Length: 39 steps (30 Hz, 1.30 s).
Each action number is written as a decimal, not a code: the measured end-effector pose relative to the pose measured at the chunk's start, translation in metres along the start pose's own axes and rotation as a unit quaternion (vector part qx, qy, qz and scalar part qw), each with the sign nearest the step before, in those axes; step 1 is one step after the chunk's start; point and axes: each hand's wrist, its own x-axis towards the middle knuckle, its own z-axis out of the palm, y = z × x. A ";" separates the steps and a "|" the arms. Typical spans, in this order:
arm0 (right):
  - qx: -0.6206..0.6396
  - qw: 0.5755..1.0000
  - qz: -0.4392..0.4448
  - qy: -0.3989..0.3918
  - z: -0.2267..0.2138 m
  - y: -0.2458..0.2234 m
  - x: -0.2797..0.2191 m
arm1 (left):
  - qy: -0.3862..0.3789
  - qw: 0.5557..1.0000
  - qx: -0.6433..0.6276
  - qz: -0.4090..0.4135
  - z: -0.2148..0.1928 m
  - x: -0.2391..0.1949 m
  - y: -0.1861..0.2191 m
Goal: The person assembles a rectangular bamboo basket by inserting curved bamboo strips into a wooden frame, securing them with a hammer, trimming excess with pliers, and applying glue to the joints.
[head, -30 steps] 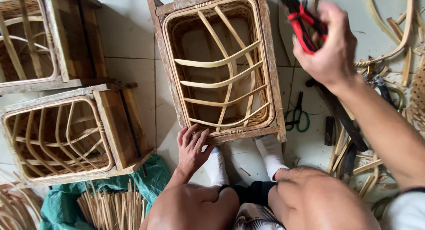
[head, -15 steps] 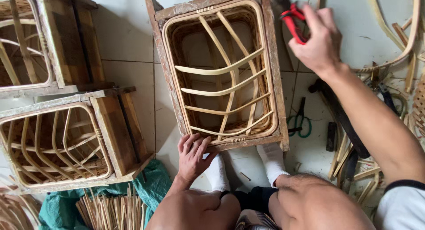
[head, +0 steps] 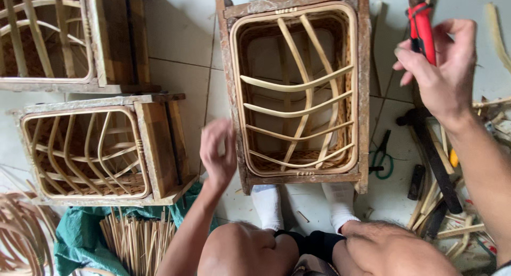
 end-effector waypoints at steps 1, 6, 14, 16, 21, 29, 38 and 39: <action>-0.003 1.000 -0.005 -0.003 0.000 -0.002 -0.003 | 0.006 1.000 0.013 -0.024 0.004 0.011 -0.009; 0.008 1.000 0.009 0.007 -0.006 0.007 -0.027 | 0.005 0.997 0.059 -0.054 0.025 0.068 -0.042; 0.109 0.976 0.183 -0.055 -0.027 0.038 -0.091 | -0.105 0.956 0.013 -0.272 0.087 0.128 -0.072; 0.127 0.974 0.182 -0.043 -0.031 0.047 -0.104 | -0.118 0.932 -0.016 -0.342 0.090 0.123 -0.074; 0.131 0.972 0.196 0.002 -0.034 0.072 -0.125 | -0.131 0.918 0.038 -0.373 0.093 0.126 -0.075; 0.088 0.949 0.298 0.054 -0.043 0.122 -0.181 | -0.054 0.951 0.007 -0.304 0.075 0.103 -0.066; -0.397 0.898 0.188 -0.025 -0.022 0.180 -0.179 | -0.086 0.926 -0.081 -0.359 0.056 0.092 -0.060; -0.398 0.895 0.201 -0.023 -0.021 0.183 -0.177 | -0.086 0.928 -0.098 -0.349 0.049 0.083 -0.058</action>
